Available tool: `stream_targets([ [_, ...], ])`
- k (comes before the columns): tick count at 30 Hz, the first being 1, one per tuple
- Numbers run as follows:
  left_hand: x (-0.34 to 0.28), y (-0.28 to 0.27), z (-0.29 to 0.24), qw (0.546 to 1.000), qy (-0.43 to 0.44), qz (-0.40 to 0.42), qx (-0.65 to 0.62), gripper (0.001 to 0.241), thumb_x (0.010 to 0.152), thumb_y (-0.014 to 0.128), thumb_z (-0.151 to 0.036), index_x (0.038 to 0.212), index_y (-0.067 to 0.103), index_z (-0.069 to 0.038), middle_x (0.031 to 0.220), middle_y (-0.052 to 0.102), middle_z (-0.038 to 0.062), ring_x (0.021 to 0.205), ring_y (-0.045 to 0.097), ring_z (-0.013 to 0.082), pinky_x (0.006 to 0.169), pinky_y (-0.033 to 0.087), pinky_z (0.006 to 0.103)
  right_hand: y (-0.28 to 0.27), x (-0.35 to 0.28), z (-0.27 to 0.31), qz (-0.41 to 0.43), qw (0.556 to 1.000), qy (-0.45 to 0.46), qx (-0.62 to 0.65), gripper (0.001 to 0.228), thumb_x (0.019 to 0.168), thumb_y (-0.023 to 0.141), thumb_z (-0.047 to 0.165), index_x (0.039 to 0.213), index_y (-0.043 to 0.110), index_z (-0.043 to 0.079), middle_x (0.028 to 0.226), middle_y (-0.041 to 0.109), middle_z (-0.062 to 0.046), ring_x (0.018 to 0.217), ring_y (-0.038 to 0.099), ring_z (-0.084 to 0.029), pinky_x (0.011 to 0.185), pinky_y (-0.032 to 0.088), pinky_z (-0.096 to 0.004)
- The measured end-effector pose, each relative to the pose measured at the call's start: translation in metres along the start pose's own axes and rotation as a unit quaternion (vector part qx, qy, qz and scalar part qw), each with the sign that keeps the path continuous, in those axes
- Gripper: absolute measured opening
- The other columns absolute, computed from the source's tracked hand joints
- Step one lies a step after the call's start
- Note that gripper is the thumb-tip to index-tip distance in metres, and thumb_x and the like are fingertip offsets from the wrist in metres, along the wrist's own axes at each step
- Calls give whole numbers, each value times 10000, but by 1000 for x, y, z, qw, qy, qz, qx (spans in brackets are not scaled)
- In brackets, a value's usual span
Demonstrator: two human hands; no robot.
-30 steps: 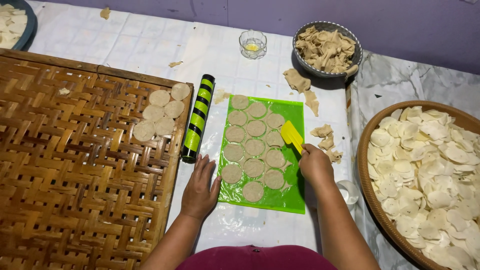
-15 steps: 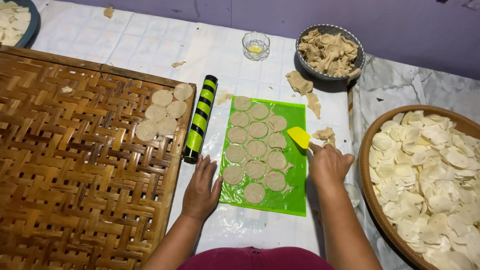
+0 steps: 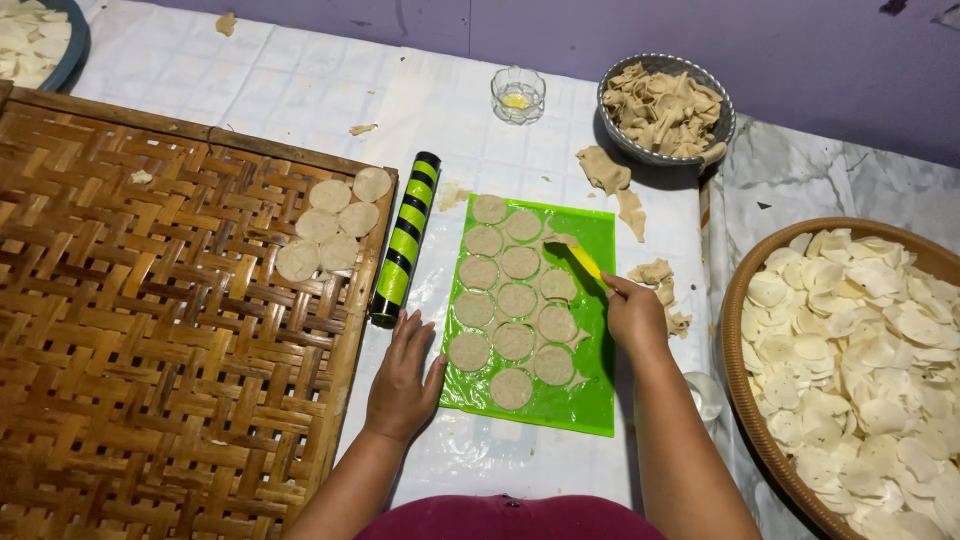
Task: Rolling out dough, cutting it into circles, and placing them on a drying tray.
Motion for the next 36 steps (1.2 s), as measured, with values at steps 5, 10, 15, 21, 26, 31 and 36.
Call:
stream_targets([
  [5, 3, -12, -8, 998, -1, -22, -61, 405, 1006, 584, -242, 1363, 561, -54, 1458, 513, 199, 1443, 411, 411, 1124, 446, 489, -20, -19, 9, -44, 998, -30, 19, 382, 1009, 561, 216, 1333, 707, 355, 1153, 749, -128, 1167, 658, -390, 1011, 440, -506],
  [10, 24, -13, -15, 985, -36, -17, -166, 320, 995, 598, -167, 1301, 651, -85, 1308, 634, 128, 1296, 599, 337, 1009, 559, 431, -33, -60, 18, -115, 978, -175, -11, 410, 990, 619, 170, 1343, 703, 361, 1079, 740, -51, 1134, 668, -297, 1082, 370, -466],
  [15, 67, -12, -44, 937, -33, -70, -340, 346, 946, 708, -85, 1292, 691, -73, 1242, 684, 131, 1173, 683, 301, 950, 595, 383, -44, -115, 43, -119, 939, -319, 44, 404, 954, 672, 130, 1288, 742, 346, 914, 744, 23, 916, 699, -188, 957, 402, -356],
  [21, 86, -30, -80, 922, -33, -44, -384, 371, 902, 672, 1, 1266, 690, -69, 1130, 735, 82, 924, 700, 154, 799, 598, 259, -55, -143, 53, -78, 935, -344, 31, 489, 860, 671, -4, 1281, 734, 238, 901, 683, 48, 759, 571, -90, 959, 280, -314],
  [26, 87, -29, -85, 930, -27, -39, -363, 252, 891, 724, -35, 1139, 746, -81, 997, 717, 49, 860, 691, 134, 747, 589, 242, -58, -145, 53, -78, 933, -350, 32, 462, 871, 674, 8, 1271, 738, 230, 903, 681, 47, 780, 579, -91, 961, 282, -320],
  [31, 90, -32, -87, 946, -31, -41, -321, 187, 887, 737, -49, 1071, 756, -75, 970, 719, 43, 806, 687, 124, 705, 596, 232, -60, -147, 56, -79, 925, -371, 27, 472, 861, 680, 7, 1270, 738, 234, 874, 672, 60, 750, 557, -82, 952, 286, -314],
  [36, 87, -35, -91, 952, -12, -65, -300, 81, 919, 686, -44, 990, 723, -56, 950, 682, 37, 745, 617, 119, 620, 503, 237, -60, -148, 54, -83, 926, -367, 21, 471, 853, 682, 20, 1267, 741, 238, 886, 673, 56, 776, 568, -89, 962, 285, -326],
])
Point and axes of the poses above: each hand's wrist, its own x-axis towards the middle knuckle, its own y-axis out of the palm, z = x × y, the point moved 3 cm from there along x, towards the middle knuckle
